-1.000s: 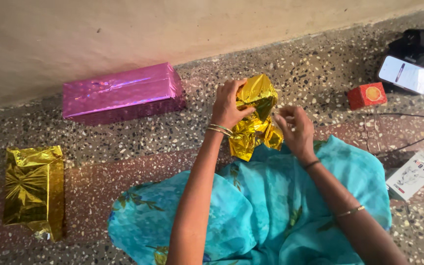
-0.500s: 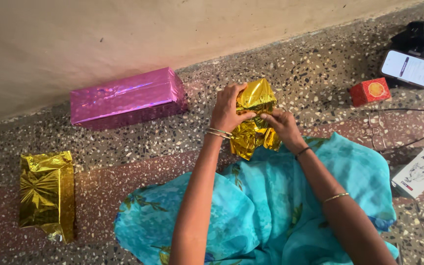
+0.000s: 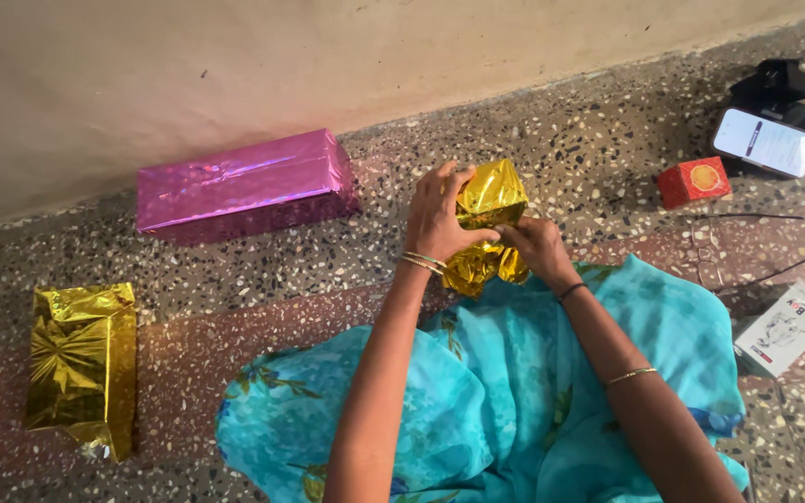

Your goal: The person wraps a small rectangular item with gold foil paper, folding edges and securing them with tape. They handle the item and paper by hand, adjusting folds and smoothing the surface.

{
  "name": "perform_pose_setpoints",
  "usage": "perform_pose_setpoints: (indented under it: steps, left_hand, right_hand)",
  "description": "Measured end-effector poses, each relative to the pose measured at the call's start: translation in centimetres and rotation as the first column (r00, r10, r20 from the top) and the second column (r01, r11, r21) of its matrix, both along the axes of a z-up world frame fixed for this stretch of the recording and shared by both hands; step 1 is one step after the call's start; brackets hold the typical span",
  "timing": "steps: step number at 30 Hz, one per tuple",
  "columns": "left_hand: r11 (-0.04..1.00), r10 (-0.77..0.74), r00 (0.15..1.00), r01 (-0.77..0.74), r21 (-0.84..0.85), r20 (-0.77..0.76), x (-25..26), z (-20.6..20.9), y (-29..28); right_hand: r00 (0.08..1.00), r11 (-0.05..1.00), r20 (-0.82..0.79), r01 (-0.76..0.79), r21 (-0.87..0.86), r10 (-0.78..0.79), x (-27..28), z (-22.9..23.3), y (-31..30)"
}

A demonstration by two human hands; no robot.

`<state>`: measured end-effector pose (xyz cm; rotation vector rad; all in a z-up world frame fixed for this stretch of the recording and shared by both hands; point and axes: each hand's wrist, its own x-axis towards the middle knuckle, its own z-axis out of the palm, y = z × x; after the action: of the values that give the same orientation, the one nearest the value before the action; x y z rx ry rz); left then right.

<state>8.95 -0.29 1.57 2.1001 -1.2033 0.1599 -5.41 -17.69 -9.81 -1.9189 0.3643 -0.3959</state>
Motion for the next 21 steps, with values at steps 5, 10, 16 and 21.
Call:
perform_pose_setpoints:
  steps: [5,10,16,21]
  left_hand:
    - [1.000,0.021,0.994,-0.020,0.011,-0.104,-0.4,-1.5,-0.4]
    - [0.958,-0.039,0.999,0.045,-0.284,0.025,-0.3,-2.6,-0.2]
    - [0.947,-0.066,0.920,-0.064,-0.314,-0.387,-1.7,-5.7,0.5]
    - [0.900,-0.011,0.957,-0.116,-0.420,-0.289,-1.7,-8.4,-0.9]
  right_hand:
    - [0.998,0.977,-0.030,0.044,-0.211,-0.051,0.2,-0.4,-0.3]
    - [0.996,0.965,-0.019,0.083,-0.251,-0.090,0.2,-0.7,0.2]
    - [0.992,0.981,-0.048,0.109,-0.157,-0.118,0.1,-0.4,0.8]
    - [0.996,0.995,-0.076,0.062,0.083,-0.056,-0.1,0.2,0.9]
